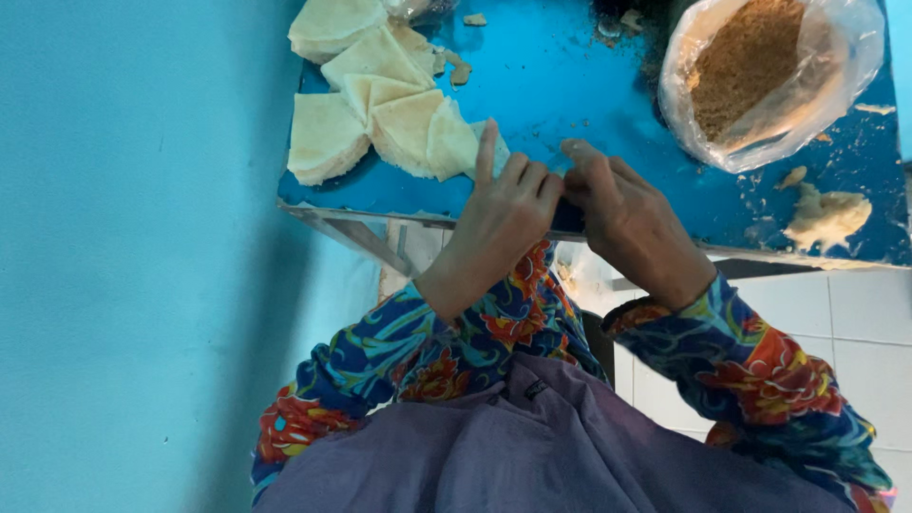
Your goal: The person sits at a blue table and shapes pieces of white dough by hand, pressing and folding flat dough pieces and rolling small portions into stick shapes. They occasionally dip the shaped dough pieces into a bowl of brown powder and set the finished pieces on the table.
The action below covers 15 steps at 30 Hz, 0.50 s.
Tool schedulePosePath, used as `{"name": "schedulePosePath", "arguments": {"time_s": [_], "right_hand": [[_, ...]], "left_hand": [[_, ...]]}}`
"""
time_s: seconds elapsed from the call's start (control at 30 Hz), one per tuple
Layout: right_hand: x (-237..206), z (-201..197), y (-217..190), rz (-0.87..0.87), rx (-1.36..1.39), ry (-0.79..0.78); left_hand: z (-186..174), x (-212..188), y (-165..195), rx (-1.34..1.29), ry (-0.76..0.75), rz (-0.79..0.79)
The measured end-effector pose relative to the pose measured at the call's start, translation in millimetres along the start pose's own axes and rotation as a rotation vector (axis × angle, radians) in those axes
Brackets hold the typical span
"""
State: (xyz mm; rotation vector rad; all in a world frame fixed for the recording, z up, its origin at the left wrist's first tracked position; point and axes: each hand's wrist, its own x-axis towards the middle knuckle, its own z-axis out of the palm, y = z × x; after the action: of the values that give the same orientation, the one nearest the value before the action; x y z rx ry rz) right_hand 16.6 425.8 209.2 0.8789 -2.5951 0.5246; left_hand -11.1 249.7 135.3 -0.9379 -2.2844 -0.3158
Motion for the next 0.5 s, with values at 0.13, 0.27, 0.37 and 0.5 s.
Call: {"name": "schedulePosePath", "arguments": {"time_s": [0.13, 0.27, 0.37, 0.5], "right_hand": [[2, -2, 7, 0.063, 0.106, -0.053], [-3, 0, 8, 0.094, 0.069, -0.055], [-11, 9, 3, 0.022, -0.069, -0.001], [-23, 21, -8, 0.025, -0.246, 0.039]], "left_hand": [[-5, 3, 0, 0.008, 0.008, -0.022], [-17, 0, 6, 0.114, -0.051, -0.01], [-27, -10, 15, 0.21, -0.055, -0.019], [-27, -10, 18, 0.294, -0.131, -0.049]]}}
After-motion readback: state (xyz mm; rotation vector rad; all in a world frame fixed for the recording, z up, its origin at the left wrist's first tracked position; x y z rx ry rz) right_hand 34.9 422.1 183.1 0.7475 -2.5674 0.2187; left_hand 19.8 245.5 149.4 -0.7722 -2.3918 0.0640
